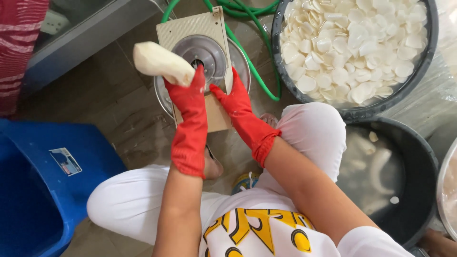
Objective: Slicing vegetables using an electric rotary slicer in a food processing facility.
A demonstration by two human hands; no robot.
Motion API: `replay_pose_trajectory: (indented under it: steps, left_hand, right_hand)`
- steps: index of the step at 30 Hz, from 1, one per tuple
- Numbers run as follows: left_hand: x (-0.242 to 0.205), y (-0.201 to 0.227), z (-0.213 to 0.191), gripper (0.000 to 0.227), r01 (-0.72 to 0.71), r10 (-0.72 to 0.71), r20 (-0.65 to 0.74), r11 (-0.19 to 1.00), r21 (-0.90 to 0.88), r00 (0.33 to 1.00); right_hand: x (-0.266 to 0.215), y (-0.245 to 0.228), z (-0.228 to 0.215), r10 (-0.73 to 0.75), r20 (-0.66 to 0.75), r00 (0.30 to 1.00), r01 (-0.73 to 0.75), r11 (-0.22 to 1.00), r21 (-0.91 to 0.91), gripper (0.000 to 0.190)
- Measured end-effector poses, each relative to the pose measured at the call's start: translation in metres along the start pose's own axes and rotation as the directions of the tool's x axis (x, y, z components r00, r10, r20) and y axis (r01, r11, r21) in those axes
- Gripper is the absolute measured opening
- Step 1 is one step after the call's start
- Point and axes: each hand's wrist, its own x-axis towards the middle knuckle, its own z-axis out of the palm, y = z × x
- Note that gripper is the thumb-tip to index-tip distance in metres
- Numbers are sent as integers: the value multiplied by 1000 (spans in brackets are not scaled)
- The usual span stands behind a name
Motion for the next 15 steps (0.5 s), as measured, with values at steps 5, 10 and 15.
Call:
replay_pose_trajectory:
  steps: [5,10,15]
  left_hand:
    - [-44,80,-80,104,123,-121,209,992,5,970]
    - [-10,-27,-20,116,-79,84,39,991,-106,996]
    - [12,5,5,120,-50,50,47,999,18,998]
  right_hand:
    - [-4,-5,2,24,-10,1000,-24,1000,6,96]
    - [0,2,2,8,-6,1000,-8,1000,3,99]
    - [-6,-5,0,15,0,1000,-15,1000,-8,99]
